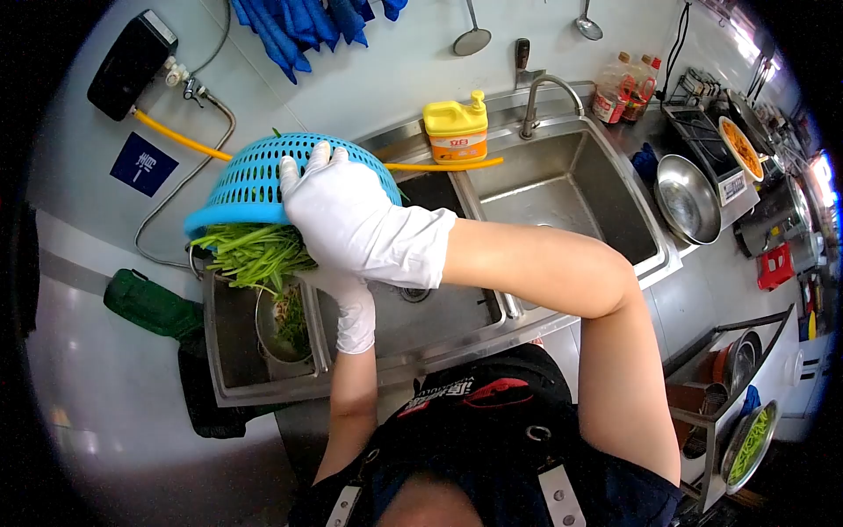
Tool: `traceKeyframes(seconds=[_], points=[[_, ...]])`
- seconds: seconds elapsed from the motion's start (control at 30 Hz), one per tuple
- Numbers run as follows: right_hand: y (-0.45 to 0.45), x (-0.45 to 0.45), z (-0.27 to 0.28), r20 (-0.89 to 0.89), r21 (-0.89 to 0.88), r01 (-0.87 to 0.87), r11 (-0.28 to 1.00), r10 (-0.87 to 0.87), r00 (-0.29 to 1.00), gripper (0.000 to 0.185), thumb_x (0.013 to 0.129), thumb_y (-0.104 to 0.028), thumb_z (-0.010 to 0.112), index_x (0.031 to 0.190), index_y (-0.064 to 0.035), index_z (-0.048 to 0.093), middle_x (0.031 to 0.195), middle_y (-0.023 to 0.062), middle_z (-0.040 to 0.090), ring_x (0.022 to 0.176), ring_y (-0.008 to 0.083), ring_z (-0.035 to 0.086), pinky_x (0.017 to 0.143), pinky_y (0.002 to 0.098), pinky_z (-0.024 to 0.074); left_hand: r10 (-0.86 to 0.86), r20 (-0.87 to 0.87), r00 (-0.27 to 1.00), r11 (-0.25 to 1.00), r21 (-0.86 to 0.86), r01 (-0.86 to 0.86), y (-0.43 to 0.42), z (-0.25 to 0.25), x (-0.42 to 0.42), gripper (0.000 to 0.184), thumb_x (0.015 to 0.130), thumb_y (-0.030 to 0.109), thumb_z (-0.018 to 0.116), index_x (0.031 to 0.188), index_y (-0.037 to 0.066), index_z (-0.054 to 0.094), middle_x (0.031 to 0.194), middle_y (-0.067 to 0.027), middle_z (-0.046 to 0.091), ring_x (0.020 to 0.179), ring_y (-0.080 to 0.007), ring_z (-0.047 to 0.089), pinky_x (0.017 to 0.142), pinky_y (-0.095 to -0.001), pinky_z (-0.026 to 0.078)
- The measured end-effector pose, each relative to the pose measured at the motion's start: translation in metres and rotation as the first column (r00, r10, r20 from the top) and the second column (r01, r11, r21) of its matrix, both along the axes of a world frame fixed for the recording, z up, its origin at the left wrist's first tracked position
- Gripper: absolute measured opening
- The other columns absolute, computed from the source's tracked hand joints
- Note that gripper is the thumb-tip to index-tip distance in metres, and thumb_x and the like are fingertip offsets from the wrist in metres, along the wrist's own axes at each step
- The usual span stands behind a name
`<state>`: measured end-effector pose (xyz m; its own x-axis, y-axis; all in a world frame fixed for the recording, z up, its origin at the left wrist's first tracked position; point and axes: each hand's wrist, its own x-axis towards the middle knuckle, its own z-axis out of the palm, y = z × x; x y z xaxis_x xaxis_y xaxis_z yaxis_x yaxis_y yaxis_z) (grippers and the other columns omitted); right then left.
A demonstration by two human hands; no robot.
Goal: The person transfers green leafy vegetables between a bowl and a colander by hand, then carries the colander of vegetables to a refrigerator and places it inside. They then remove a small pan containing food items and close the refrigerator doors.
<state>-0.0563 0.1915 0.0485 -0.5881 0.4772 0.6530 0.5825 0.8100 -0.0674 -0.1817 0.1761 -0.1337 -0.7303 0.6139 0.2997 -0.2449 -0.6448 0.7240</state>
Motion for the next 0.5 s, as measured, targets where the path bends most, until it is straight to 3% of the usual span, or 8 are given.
traceKeyframes(seconds=[0.2, 0.33, 0.5], points=[[0.005, -0.009, -0.008, 0.075, -0.079, -0.007, 0.997, 0.013, 0.997, 0.052, 0.068, -0.01, 0.057, 0.113, 0.0145, 0.05, 0.089, 0.0311, 0.057, 0.081, 0.0392, 0.059, 0.064, 0.0402, 0.0519, 0.166, -0.067, 0.984, 0.981, -0.091, -0.172, -0.001, -0.031, -0.004, 0.061, 0.088, 0.008, 0.06, 0.134, -0.004, 0.022, 0.134, -0.0221, 0.039, 0.119, -0.0277, 0.046, 0.1, -0.0409, 0.039], [0.007, -0.015, -0.013, 0.131, -0.135, -0.007, 0.991, 0.025, 0.991, 0.052, 0.067, -0.009, 0.056, 0.112, 0.0164, 0.05, 0.085, 0.0302, 0.058, 0.081, 0.0379, 0.059, 0.062, 0.0404, 0.0518, 0.249, -0.135, 0.959, 0.893, -0.35, -0.281, -0.01, -0.032, 0.008, 0.06, 0.096, 0.023, 0.048, 0.142, 0.003, 0.015, 0.143, -0.0145, 0.028, 0.125, -0.0268, 0.038, 0.105, -0.0418, 0.031], [0.009, -0.023, -0.021, 0.173, -0.125, -0.008, 0.992, 0.029, 0.985, 0.053, 0.067, -0.009, 0.056, 0.112, 0.017, 0.05, 0.083, 0.0308, 0.058, 0.078, 0.0382, 0.059, 0.061, 0.0406, 0.0518, 0.25, -0.011, 0.968, 0.92, -0.309, -0.241, -0.013, -0.028, 0.015, 0.059, 0.094, 0.016, 0.052, 0.14, 0.001, 0.017, 0.141, -0.015, 0.032, 0.122, -0.0264, 0.042, 0.102, -0.0414, 0.035]])
